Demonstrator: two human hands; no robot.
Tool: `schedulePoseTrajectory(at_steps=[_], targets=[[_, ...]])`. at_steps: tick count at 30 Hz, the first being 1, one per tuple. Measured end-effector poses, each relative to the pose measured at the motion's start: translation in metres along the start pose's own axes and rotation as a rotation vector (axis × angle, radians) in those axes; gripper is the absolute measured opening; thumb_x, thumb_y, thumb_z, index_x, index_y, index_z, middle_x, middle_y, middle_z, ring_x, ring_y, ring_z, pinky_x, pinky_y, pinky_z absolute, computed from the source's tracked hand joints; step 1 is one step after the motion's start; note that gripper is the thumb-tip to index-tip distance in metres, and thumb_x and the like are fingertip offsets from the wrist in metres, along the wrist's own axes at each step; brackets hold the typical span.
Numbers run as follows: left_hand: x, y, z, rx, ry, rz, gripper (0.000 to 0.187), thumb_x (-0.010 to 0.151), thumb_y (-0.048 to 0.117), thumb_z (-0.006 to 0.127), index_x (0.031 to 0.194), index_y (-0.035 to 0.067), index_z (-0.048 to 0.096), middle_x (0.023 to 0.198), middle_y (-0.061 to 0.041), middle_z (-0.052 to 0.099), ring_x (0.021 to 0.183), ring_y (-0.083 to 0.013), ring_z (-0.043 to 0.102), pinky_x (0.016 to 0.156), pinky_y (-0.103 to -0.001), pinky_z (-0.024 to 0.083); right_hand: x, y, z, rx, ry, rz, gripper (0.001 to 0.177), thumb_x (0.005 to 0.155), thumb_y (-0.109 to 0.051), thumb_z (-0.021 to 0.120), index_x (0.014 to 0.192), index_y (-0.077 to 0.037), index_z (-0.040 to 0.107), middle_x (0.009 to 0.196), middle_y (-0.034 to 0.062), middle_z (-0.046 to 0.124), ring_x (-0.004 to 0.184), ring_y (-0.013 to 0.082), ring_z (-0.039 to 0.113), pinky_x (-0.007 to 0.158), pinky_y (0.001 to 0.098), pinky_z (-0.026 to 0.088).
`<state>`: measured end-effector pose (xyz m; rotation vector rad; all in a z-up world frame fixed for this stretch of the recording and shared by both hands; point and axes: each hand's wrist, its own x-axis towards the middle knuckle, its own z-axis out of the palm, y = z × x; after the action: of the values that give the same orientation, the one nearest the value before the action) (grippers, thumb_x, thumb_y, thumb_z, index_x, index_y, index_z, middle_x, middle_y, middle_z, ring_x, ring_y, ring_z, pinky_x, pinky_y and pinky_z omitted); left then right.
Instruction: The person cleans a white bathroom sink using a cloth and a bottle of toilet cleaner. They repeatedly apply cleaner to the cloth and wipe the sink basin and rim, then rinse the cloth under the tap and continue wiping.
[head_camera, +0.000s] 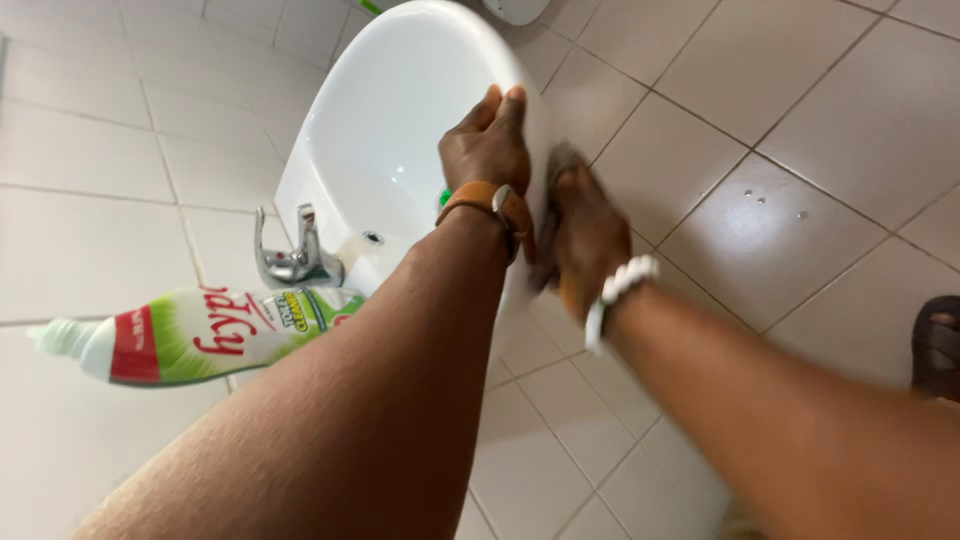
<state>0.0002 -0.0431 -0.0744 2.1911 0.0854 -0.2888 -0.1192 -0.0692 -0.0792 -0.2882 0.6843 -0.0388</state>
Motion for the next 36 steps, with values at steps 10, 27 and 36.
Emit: schedulePoseTrajectory(at_steps=[10, 27, 36], targets=[[0.004, -0.001, -0.003, -0.04, -0.004, -0.012, 0.048, 0.091, 0.03, 0.07, 0.133, 0.007, 0.066, 0.134, -0.014, 0.069, 0.126, -0.0253, 0.064, 0.109, -0.041, 0.048, 0.063, -0.025, -0.004, -0.109, -0.216, -0.301, 0.052, 0.102, -0.005, 0.034, 0.152, -0.012, 0.047, 0.147, 0.0116, 0.059, 0.126, 0.0166, 0.064, 0.106, 0.0287, 0.055], [-0.003, 0.0, 0.001, 0.088, 0.105, 0.01, 0.047, 0.089, 0.035, 0.069, 0.129, 0.01, 0.068, 0.126, -0.011, 0.074, 0.117, -0.0241, 0.072, 0.105, -0.036, 0.053, 0.059, -0.022, 0.004, -0.112, -0.138, -0.264, 0.045, 0.103, -0.025, 0.045, 0.146, -0.014, 0.053, 0.146, 0.0082, 0.059, 0.128, 0.0192, 0.061, 0.106, 0.0355, 0.054], [-0.019, 0.012, 0.003, 0.24, 0.109, 0.036, 0.047, 0.093, 0.037, 0.064, 0.132, 0.011, 0.065, 0.13, -0.01, 0.071, 0.119, -0.0245, 0.069, 0.106, -0.039, 0.052, 0.026, 0.032, -0.016, 0.249, 0.139, 0.117, 0.034, 0.104, -0.026, 0.044, 0.121, -0.008, 0.067, 0.12, 0.0086, 0.072, 0.107, 0.0219, 0.068, 0.093, 0.039, 0.057]])
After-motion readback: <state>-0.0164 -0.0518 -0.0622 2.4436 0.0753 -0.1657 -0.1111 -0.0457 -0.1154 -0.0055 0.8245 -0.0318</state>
